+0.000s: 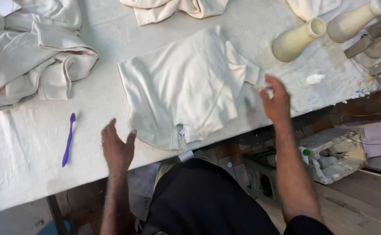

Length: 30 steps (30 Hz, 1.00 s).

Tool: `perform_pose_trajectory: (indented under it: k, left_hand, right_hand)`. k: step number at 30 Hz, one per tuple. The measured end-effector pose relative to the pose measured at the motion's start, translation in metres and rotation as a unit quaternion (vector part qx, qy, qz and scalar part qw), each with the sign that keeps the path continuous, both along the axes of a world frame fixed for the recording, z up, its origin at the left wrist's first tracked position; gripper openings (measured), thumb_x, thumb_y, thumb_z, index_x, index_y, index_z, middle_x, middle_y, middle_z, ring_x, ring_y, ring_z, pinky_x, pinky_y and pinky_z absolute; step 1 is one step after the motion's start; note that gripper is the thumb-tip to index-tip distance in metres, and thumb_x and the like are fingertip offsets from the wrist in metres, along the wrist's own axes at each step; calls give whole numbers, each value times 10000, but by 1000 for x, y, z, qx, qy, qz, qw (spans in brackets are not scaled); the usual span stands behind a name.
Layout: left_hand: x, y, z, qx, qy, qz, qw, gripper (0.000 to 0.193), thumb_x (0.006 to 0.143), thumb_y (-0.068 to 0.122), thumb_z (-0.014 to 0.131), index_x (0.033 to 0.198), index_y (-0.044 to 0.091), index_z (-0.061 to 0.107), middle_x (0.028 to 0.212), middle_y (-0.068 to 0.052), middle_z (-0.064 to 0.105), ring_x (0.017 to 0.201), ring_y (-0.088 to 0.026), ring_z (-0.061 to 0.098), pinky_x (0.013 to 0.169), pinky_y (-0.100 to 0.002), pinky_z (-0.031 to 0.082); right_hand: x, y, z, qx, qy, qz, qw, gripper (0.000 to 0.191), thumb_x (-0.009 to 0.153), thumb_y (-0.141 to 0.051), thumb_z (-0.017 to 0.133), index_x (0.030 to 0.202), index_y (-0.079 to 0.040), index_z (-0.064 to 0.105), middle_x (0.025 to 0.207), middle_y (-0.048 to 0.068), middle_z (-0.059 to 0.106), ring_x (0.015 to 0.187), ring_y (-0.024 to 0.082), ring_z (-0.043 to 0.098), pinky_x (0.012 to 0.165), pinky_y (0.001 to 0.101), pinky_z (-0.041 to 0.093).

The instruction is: The person lays a white sweatshirt on a workbench, sprays a cleaning solution onto a stain, and scrubs it with a brush. They then fold the sweatshirt and place it aside before repeating the process on another garment.

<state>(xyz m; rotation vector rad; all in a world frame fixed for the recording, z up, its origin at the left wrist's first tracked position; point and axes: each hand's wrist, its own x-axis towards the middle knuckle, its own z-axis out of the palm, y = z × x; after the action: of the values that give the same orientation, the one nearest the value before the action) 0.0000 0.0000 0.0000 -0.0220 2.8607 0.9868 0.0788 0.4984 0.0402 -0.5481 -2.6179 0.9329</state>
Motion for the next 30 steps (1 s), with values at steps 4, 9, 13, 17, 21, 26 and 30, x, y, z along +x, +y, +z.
perform_pose_trajectory:
  k: [4, 9, 13, 17, 21, 26, 30]
  left_hand:
    - [23, 4, -9, 6, -28, 41, 999, 693, 891, 290, 786, 1425, -50, 506, 1342, -245, 581, 1130, -311, 639, 931, -481, 522]
    - [-10, 28, -25, 63, -258, 117, 957, 580, 985, 434, 701, 1194, -107, 661, 995, -230, 724, 956, -333, 724, 855, -425, 574]
    - [-5, 53, -17, 297, -184, 159, 923, 463, 966, 289, 690, 1204, -108, 670, 1039, -221, 706, 964, -292, 643, 803, -378, 529]
    - [25, 54, 9, 519, -149, 227, 810, 447, 953, 182, 621, 1285, -102, 525, 1122, -209, 672, 1018, -254, 687, 821, -352, 598]
    - [60, 38, 39, 275, -156, 216, 924, 458, 965, 111, 609, 1334, -103, 441, 1064, -278, 664, 878, -310, 723, 719, -403, 612]
    - [81, 36, 35, -10, -270, 48, 961, 578, 917, 128, 655, 1406, -15, 381, 964, -289, 718, 785, -400, 763, 678, -490, 626]
    - [87, 47, 24, -109, -212, -31, 971, 619, 873, 229, 752, 1335, -29, 429, 943, -263, 736, 853, -396, 747, 700, -492, 596]
  right_hand:
    - [28, -56, -71, -256, -108, -111, 954, 562, 960, -280, 719, 1427, -33, 529, 1246, 143, 667, 1013, 223, 695, 818, 347, 564]
    - [4, -58, -104, -423, -129, -223, 869, 554, 953, -355, 711, 1371, -17, 574, 1132, 131, 687, 896, 178, 699, 728, 303, 591]
    - [-29, -67, -107, -497, -145, -226, 825, 573, 860, -244, 803, 1303, 45, 583, 1158, 165, 638, 897, 228, 643, 710, 365, 578]
    - [-7, -62, -94, -732, -87, -185, 649, 560, 783, -119, 714, 1287, 66, 555, 1176, 189, 644, 1002, 324, 637, 819, 483, 577]
    - [46, -34, -82, -780, 0, -169, 603, 599, 749, -86, 620, 1310, 92, 513, 1226, 225, 641, 1149, 391, 638, 1027, 566, 523]
    - [80, 5, -105, -752, 57, -208, 622, 577, 797, -59, 603, 1342, 110, 520, 1313, 203, 639, 1210, 347, 620, 1098, 479, 477]
    - [116, 0, -123, -662, 61, -258, 701, 550, 809, -9, 597, 1351, 75, 554, 1285, 194, 646, 1205, 337, 615, 1088, 448, 469]
